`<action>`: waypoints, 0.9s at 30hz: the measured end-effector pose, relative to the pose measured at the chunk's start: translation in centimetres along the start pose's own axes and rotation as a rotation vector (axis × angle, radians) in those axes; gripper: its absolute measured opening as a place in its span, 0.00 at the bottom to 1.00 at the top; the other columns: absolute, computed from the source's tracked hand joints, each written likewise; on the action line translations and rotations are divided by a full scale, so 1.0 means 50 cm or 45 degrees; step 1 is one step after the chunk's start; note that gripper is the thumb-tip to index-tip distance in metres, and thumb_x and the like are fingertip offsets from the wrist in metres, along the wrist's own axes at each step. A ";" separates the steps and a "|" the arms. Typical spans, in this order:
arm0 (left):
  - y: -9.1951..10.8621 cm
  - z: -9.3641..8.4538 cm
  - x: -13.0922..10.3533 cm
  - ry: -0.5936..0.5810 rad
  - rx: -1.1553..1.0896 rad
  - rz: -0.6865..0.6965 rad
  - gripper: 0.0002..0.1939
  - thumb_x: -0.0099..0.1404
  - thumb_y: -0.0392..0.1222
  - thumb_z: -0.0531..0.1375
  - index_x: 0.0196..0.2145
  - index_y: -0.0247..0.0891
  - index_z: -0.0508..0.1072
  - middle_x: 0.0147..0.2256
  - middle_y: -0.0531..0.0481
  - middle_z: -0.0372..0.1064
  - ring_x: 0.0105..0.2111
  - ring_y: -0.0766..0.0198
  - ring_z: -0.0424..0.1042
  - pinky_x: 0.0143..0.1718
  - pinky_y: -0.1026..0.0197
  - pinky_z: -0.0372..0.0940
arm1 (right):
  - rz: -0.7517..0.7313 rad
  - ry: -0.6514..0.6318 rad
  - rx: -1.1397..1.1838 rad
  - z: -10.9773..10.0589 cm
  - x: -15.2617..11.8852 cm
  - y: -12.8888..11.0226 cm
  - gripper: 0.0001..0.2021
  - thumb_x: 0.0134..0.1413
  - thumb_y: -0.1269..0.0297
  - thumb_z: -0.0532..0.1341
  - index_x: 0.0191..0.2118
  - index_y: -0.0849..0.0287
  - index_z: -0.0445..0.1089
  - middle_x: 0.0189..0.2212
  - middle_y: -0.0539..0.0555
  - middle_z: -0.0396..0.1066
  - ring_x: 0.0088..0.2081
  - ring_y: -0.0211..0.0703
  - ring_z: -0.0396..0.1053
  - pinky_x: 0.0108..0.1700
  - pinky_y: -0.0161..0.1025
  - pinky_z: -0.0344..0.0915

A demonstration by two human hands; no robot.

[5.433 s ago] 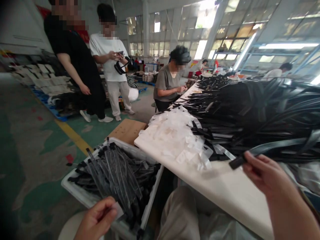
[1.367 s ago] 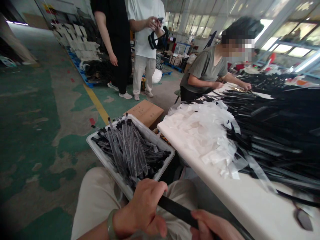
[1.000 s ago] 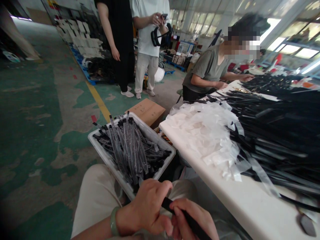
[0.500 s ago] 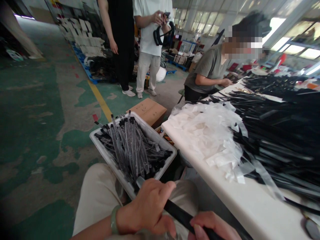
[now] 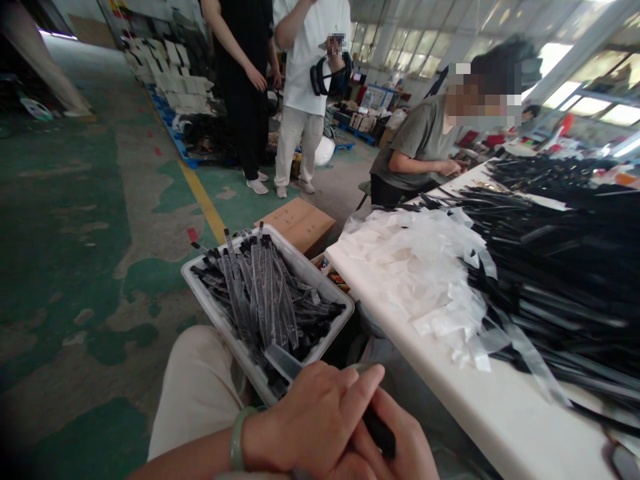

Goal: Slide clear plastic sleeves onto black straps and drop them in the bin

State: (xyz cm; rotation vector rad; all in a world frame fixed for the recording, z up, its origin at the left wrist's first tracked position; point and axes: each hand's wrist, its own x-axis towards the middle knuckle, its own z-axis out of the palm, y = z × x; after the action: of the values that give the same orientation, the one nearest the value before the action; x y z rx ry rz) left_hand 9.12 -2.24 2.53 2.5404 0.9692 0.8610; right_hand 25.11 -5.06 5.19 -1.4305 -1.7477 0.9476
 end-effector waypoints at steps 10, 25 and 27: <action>-0.182 -0.190 -0.153 1.192 -0.072 -0.630 0.46 0.62 0.75 0.44 0.64 0.35 0.55 0.50 0.38 0.64 0.47 0.50 0.67 0.48 0.48 0.63 | 0.099 -0.057 1.111 0.170 0.329 -0.135 0.16 0.46 0.53 0.71 0.31 0.58 0.67 0.23 0.50 0.75 0.25 0.41 0.76 0.29 0.34 0.74; -0.224 -0.175 -0.315 1.055 0.039 -0.947 0.35 0.66 0.65 0.49 0.60 0.36 0.60 0.45 0.42 0.66 0.37 0.54 0.71 0.35 0.53 0.69 | 0.724 0.214 1.254 0.313 0.155 0.113 0.32 0.36 0.31 0.66 0.37 0.53 0.63 0.36 0.50 0.75 0.41 0.40 0.75 0.39 0.33 0.72; -0.228 -0.169 -0.306 0.969 0.071 -0.920 0.33 0.66 0.64 0.49 0.59 0.36 0.61 0.45 0.42 0.68 0.36 0.54 0.72 0.33 0.54 0.70 | 0.862 0.033 1.109 0.348 0.109 0.185 0.32 0.33 0.30 0.67 0.30 0.55 0.63 0.26 0.51 0.72 0.29 0.45 0.74 0.29 0.40 0.72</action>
State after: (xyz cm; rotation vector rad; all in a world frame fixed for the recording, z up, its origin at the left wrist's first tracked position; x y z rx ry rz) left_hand -11.04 -3.80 -2.63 1.6189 1.9573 1.5530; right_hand 13.89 -0.51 -11.27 -1.3811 -0.6052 1.7399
